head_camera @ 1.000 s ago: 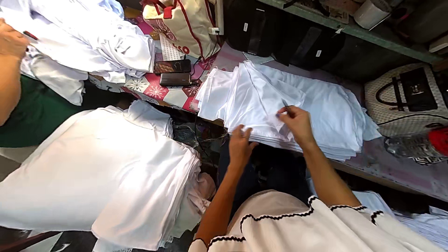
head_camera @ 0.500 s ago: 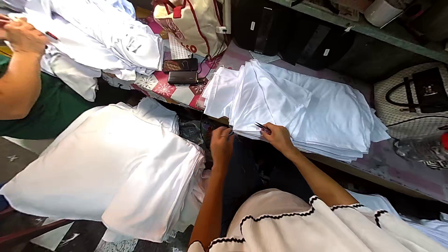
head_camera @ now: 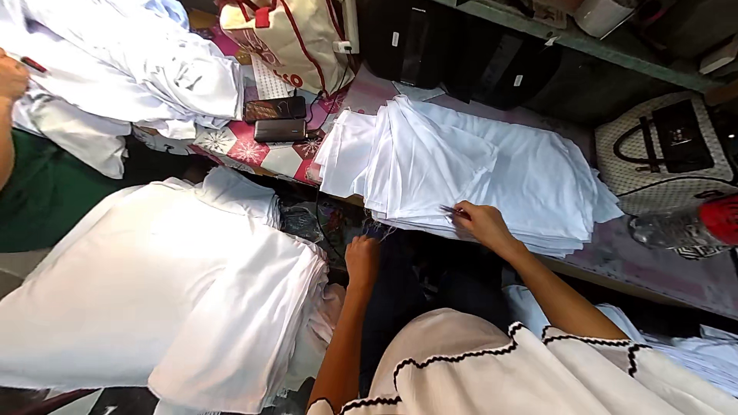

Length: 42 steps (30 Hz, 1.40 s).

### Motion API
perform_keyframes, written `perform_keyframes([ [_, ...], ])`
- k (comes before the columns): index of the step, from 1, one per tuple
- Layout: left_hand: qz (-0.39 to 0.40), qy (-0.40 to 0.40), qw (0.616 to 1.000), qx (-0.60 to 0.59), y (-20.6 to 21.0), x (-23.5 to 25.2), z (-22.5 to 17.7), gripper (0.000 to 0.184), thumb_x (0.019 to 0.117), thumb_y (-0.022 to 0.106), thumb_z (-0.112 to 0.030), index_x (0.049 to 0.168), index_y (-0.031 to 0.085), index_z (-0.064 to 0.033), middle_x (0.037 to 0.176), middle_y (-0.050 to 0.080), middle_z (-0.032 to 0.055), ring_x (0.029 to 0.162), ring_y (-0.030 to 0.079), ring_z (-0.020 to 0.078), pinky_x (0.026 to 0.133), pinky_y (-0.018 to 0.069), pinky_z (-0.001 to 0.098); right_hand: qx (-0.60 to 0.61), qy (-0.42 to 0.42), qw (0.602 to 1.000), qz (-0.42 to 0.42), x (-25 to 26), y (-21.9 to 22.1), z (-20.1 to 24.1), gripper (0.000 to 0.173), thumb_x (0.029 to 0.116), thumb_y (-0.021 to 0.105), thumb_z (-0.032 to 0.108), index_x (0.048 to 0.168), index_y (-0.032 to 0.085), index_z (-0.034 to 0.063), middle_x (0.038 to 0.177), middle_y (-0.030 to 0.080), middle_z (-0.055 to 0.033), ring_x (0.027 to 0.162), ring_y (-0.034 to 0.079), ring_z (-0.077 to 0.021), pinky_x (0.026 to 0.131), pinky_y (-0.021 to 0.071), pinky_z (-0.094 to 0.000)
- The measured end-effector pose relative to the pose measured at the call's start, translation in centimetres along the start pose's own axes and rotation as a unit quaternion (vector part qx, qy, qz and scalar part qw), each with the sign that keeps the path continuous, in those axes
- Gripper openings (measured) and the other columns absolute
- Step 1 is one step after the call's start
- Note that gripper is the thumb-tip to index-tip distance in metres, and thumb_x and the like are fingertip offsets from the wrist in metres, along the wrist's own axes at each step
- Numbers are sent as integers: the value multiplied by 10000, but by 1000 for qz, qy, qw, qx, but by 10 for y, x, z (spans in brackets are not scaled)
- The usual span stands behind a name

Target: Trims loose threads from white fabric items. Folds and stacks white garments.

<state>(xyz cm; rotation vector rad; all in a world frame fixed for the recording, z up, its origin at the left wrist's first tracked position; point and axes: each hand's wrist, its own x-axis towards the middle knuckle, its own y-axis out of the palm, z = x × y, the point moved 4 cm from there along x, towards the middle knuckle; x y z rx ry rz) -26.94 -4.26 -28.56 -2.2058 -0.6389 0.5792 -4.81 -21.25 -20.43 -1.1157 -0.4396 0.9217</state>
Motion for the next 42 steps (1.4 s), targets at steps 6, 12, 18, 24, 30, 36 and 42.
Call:
perform_keyframes([
  [6,-248,155,947,-135,-17,4,-64,195,949,690,-109,1028,755,57,1017,703,231,964,701,349,870,585,440,403,104,902,113,9,4,53,331,1115,426,233,1015,646,7,627,446,75,492,397,1,483,361,-170],
  [12,-258,152,945,-134,22,39,-56,106,918,661,13,915,745,77,984,695,229,955,692,356,870,582,415,533,227,783,227,13,48,46,474,1136,261,410,970,580,101,566,362,96,418,315,-16,419,308,-170],
  [18,-250,110,926,-259,21,27,-50,94,867,682,4,882,719,89,967,667,224,797,673,197,729,577,262,521,233,779,259,10,54,47,439,1135,302,387,930,578,115,541,349,105,395,285,-3,394,269,-161],
  [24,-269,107,913,-288,17,25,-49,94,865,676,2,866,713,88,949,667,203,794,668,153,721,567,219,504,242,790,253,18,52,54,449,1132,329,381,902,591,99,526,348,104,389,288,0,390,263,-161],
  [30,-220,72,920,-316,15,21,-49,134,916,639,-37,948,707,73,752,700,94,644,640,45,632,533,192,507,229,788,265,15,52,54,434,1131,338,378,892,584,111,519,339,113,387,285,10,388,258,-154],
  [36,-170,50,921,-346,17,19,-48,147,957,602,-29,992,673,95,702,695,80,589,678,94,592,586,251,492,227,813,214,17,55,55,399,1133,369,309,892,596,86,534,353,107,408,296,-1,409,267,-166],
  [42,-189,53,972,-128,0,27,-61,291,998,607,-156,1136,722,73,692,694,147,623,685,299,648,558,480,497,231,813,196,13,43,53,408,1134,358,322,911,601,82,540,360,109,409,298,6,412,272,-158],
])
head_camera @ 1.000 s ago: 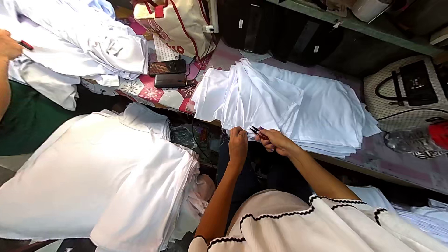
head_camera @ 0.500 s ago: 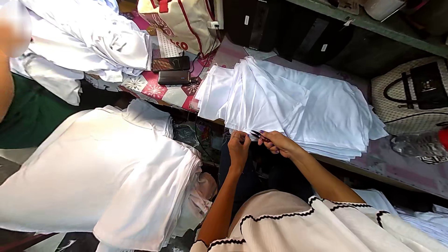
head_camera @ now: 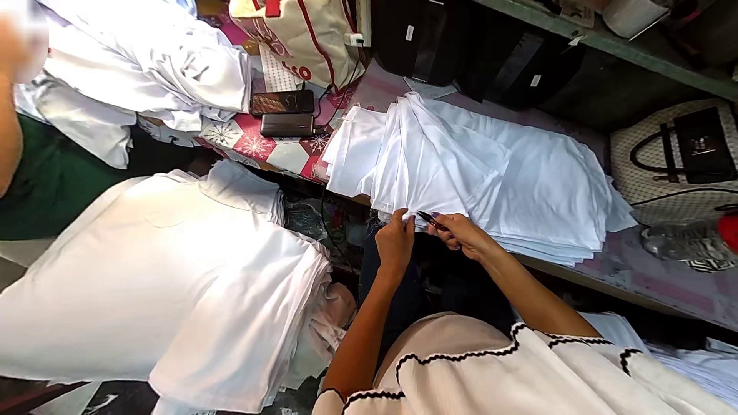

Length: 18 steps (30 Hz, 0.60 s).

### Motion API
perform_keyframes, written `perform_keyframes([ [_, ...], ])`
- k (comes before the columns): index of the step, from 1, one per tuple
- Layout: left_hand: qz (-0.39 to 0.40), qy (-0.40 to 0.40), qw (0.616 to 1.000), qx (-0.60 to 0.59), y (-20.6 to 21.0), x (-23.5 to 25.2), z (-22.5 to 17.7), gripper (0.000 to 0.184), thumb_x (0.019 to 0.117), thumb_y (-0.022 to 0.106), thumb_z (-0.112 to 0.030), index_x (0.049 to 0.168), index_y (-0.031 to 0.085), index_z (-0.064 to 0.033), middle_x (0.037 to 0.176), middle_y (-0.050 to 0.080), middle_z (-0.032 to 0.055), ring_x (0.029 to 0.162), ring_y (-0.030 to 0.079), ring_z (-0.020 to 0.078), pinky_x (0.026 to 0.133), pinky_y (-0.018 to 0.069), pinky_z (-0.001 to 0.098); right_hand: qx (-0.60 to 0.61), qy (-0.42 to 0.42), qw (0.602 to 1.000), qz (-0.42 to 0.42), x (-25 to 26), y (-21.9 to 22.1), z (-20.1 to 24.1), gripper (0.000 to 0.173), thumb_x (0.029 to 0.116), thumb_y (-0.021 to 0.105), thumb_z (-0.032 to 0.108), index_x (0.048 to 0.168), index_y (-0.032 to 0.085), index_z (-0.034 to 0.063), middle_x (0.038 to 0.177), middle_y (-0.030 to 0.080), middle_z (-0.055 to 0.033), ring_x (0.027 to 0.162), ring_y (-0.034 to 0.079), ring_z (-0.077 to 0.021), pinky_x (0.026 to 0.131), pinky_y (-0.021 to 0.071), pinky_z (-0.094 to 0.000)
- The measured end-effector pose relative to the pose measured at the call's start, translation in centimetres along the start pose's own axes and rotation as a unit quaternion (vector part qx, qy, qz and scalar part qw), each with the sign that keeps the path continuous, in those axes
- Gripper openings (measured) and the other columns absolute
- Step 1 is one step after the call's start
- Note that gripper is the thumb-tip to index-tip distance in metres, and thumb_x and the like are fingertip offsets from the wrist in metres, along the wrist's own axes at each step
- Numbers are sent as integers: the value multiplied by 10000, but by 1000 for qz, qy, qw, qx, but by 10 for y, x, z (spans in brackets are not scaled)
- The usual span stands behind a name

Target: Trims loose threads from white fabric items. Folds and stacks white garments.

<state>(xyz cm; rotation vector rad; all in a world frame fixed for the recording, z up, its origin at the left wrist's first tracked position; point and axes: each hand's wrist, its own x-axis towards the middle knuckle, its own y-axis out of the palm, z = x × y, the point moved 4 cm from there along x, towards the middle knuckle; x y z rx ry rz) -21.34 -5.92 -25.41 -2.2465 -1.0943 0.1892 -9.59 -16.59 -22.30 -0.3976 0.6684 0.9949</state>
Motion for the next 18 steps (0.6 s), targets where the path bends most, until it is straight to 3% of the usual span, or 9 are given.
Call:
perform_keyframes([
  [3,28,18,999,43,15,10,5,263,1004,556,-125,1074,743,48,722,703,171,668,702,344,670,548,523,-14,8,1000,-7,4,-1,2,412,1133,361,332,907,599,84,546,358,105,411,296,2,411,268,-162],
  [9,-10,18,995,-93,22,-3,20,181,942,590,-61,984,704,72,672,655,100,573,644,181,575,553,340,-44,31,999,6,7,1,-2,443,1132,360,345,877,613,86,522,360,108,397,297,3,401,263,-165],
  [14,-25,26,994,-105,22,-12,21,154,923,615,-61,947,696,67,640,625,78,545,614,153,546,534,314,-46,29,998,-13,14,8,1,414,1129,388,324,877,609,81,531,369,99,405,306,-6,411,269,-170],
  [16,40,-7,996,-79,13,-14,20,168,924,607,-78,947,698,62,658,631,91,579,629,189,582,539,356,-46,23,998,-23,12,6,-2,401,1128,397,309,891,618,72,537,369,99,409,306,-8,411,269,-171],
  [18,177,-77,981,-21,-4,-15,11,223,971,565,-126,1040,695,41,771,680,123,724,681,254,715,550,434,-44,23,999,-19,8,2,-4,414,1131,380,321,892,615,76,535,358,102,409,296,-6,411,262,-172],
])
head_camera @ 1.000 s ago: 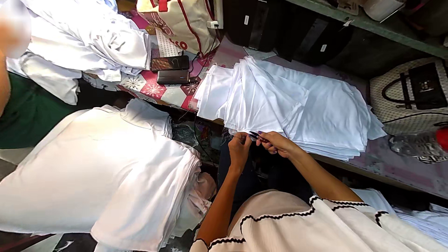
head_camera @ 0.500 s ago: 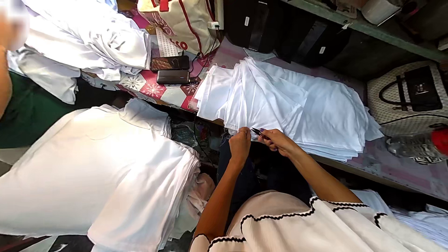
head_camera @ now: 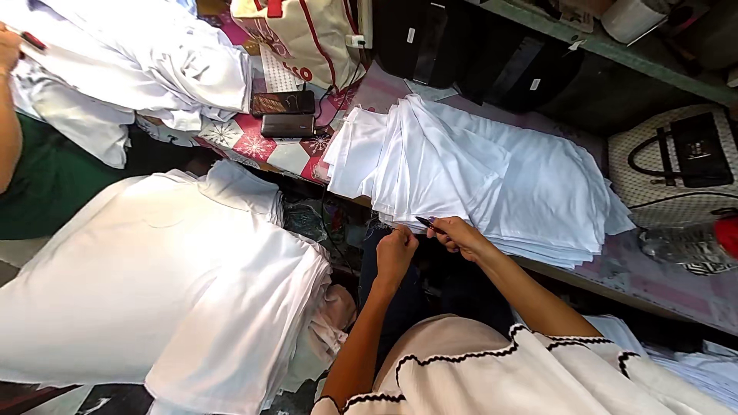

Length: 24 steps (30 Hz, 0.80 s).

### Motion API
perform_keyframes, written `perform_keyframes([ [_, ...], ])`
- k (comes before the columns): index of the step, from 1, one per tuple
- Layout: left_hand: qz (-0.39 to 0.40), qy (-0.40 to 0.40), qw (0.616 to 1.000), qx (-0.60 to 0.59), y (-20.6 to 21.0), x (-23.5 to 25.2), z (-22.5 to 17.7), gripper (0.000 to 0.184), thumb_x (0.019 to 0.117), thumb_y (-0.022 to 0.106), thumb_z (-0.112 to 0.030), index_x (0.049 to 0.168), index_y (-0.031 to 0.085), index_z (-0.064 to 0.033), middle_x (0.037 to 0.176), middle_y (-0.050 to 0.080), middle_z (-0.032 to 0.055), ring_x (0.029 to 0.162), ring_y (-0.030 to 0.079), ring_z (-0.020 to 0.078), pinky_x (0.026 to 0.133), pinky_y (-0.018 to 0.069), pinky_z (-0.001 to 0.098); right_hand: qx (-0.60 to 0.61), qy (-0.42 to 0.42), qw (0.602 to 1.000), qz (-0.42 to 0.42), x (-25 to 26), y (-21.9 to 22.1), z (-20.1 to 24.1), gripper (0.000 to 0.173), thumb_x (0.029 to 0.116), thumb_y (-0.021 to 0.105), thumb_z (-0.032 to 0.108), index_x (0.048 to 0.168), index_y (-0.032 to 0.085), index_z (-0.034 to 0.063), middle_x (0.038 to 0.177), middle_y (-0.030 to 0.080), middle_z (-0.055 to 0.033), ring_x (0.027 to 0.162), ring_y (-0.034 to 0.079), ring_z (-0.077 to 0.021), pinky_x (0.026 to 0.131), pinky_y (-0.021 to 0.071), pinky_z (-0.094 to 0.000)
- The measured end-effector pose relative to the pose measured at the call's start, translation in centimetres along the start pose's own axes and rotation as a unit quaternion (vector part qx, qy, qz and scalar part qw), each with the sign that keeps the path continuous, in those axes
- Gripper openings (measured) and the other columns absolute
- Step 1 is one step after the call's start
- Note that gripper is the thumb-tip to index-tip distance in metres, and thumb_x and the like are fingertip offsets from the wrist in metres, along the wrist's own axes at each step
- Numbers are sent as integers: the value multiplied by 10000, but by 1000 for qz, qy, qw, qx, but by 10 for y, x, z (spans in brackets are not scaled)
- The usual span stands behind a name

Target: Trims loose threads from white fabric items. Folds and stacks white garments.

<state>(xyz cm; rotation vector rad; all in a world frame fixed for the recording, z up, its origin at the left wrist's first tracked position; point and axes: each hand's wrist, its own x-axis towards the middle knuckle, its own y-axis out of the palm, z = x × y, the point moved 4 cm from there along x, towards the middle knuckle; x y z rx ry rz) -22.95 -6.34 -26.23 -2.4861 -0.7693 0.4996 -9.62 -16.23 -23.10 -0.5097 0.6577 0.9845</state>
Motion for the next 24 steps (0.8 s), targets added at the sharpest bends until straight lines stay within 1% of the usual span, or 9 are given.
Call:
perform_keyframes([
  [1,46,-39,998,26,-7,-4,-6,250,997,542,-149,1102,688,25,851,704,139,816,699,283,786,548,469,2,-1,1000,4,-3,-2,0,423,1132,371,327,890,614,77,534,354,101,409,293,-6,412,261,-172],
  [2,44,-56,997,41,-12,-7,-11,266,1011,535,-162,1135,682,22,902,713,158,871,701,311,816,536,496,2,-4,1000,8,-5,-2,2,427,1133,364,332,892,612,81,534,354,104,409,294,-3,412,263,-170],
  [4,-86,-10,995,42,-12,-8,-14,299,1001,603,-176,1147,695,68,944,716,212,845,708,353,777,554,517,-3,-14,1000,13,-8,0,7,420,1134,358,323,912,613,74,543,367,105,418,306,-1,424,277,-168],
  [6,-180,39,983,26,-2,3,-9,324,975,673,-172,1161,695,92,1064,684,265,886,703,377,791,576,496,-7,-21,1000,13,-6,4,13,405,1134,365,309,919,611,69,553,372,103,423,313,-1,428,284,-165],
  [7,-207,57,976,20,4,9,-6,284,966,682,-141,1132,711,87,1092,674,275,911,705,380,805,584,478,-6,-24,1000,10,-5,6,15,393,1132,374,295,919,610,65,555,372,101,423,311,-2,427,281,-165],
  [10,-275,122,953,-17,15,21,4,116,922,681,-5,956,753,80,1039,676,265,912,702,351,825,596,407,-1,-27,1000,3,-2,6,15,382,1130,388,293,908,604,70,549,366,100,418,302,-3,422,270,-166],
  [14,-269,129,947,-122,11,21,11,75,879,688,56,909,734,107,1048,676,279,828,707,242,749,602,291,2,-17,1000,22,-1,5,9,420,1132,367,325,895,608,77,543,365,104,414,299,-1,417,268,-167],
  [18,-236,81,941,-228,5,16,13,100,884,670,17,912,700,108,1078,641,226,805,665,104,692,570,184,-4,4,999,49,4,10,6,441,1133,353,352,881,604,90,525,354,105,402,298,0,407,268,-166],
  [24,-239,70,936,-250,5,11,14,90,866,695,6,866,689,95,983,607,156,746,619,49,667,544,147,-5,-6,999,49,11,19,13,428,1129,378,335,871,612,86,533,366,105,409,309,-1,417,275,-168],
])
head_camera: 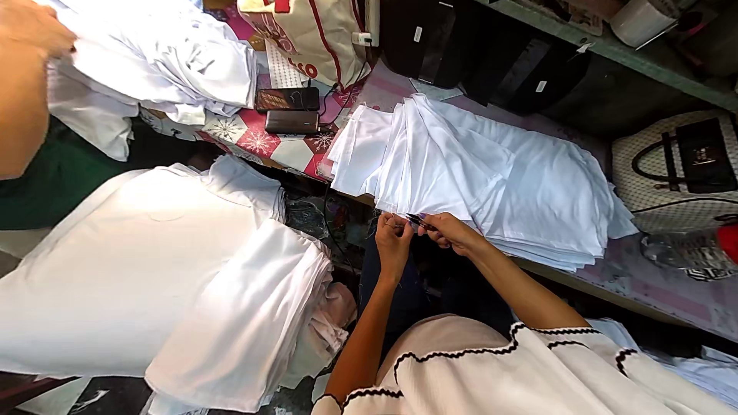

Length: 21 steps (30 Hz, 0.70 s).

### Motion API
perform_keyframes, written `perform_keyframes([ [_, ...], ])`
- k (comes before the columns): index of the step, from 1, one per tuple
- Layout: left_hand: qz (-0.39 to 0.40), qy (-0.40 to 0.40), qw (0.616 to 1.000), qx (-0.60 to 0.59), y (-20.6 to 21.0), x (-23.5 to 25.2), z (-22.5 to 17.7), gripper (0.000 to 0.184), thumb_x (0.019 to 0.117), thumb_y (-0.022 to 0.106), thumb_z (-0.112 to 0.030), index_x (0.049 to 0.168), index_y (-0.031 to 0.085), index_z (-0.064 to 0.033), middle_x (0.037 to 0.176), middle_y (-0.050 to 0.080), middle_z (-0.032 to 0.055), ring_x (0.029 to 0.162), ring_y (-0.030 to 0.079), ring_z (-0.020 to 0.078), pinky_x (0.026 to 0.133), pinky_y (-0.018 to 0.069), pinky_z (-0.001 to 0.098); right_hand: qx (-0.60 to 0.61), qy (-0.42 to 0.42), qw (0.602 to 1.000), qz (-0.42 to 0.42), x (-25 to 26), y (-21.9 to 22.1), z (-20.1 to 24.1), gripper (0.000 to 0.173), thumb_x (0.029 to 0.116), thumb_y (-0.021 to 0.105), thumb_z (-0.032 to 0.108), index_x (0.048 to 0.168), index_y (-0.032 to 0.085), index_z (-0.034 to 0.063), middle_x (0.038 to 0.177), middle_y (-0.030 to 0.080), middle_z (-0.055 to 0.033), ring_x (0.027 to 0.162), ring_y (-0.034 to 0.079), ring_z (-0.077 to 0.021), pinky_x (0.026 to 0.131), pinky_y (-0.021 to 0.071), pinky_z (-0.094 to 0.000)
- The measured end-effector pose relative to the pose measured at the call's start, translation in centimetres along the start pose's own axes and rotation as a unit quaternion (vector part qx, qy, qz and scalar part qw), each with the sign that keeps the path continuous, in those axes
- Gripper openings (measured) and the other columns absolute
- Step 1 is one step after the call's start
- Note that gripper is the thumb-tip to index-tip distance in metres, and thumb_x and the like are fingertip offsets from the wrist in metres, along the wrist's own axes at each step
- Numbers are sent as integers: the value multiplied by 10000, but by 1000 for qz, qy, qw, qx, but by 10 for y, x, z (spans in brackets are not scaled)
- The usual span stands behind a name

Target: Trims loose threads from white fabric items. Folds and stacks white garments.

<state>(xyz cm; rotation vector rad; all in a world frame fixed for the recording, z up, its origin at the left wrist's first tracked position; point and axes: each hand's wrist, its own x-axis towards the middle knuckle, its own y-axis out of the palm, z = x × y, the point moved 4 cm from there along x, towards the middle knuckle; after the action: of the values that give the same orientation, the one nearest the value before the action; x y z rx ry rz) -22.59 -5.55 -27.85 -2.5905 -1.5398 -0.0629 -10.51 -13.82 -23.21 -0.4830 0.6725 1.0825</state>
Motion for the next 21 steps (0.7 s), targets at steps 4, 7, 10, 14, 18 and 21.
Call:
perform_keyframes([
  [4,15,7,999,34,-2,-3,5,79,867,680,-2,862,702,74,930,642,151,739,628,69,663,544,169,-6,-7,999,-30,3,1,-2,400,1121,421,314,879,626,70,539,383,101,412,313,-1,415,274,-169],
  [7,199,-104,944,240,-13,-6,-11,225,971,624,-149,1043,712,45,1036,705,192,931,696,279,850,555,437,0,-21,999,-33,-2,-1,-3,422,1130,385,326,914,631,60,547,389,95,418,320,-7,421,281,-172],
  [10,157,-39,930,330,-16,-9,-28,291,970,667,-201,1095,703,59,1150,676,254,1094,661,409,923,524,541,-48,-128,989,-56,-11,-3,2,408,1131,368,296,975,648,44,599,410,95,472,351,-1,469,315,-173],
  [14,12,160,941,298,-3,3,-12,178,915,705,-89,1006,744,59,1045,691,260,988,686,429,835,570,516,-188,-258,939,-129,-8,-1,4,312,1018,625,315,992,696,12,749,594,15,661,507,-26,665,446,-238],
  [18,23,151,954,258,-11,9,-10,113,924,675,-34,912,762,37,910,733,198,891,728,345,813,593,461,-115,-149,979,-73,-11,-1,5,426,1131,356,297,1067,672,18,646,435,71,504,372,-21,496,339,-196],
  [21,37,100,977,183,-19,5,-8,121,927,684,-51,935,764,40,885,742,177,791,725,262,774,597,390,-47,-37,998,-24,-9,-2,-3,471,1141,307,350,1037,649,43,569,386,91,434,327,-21,438,301,-187],
])
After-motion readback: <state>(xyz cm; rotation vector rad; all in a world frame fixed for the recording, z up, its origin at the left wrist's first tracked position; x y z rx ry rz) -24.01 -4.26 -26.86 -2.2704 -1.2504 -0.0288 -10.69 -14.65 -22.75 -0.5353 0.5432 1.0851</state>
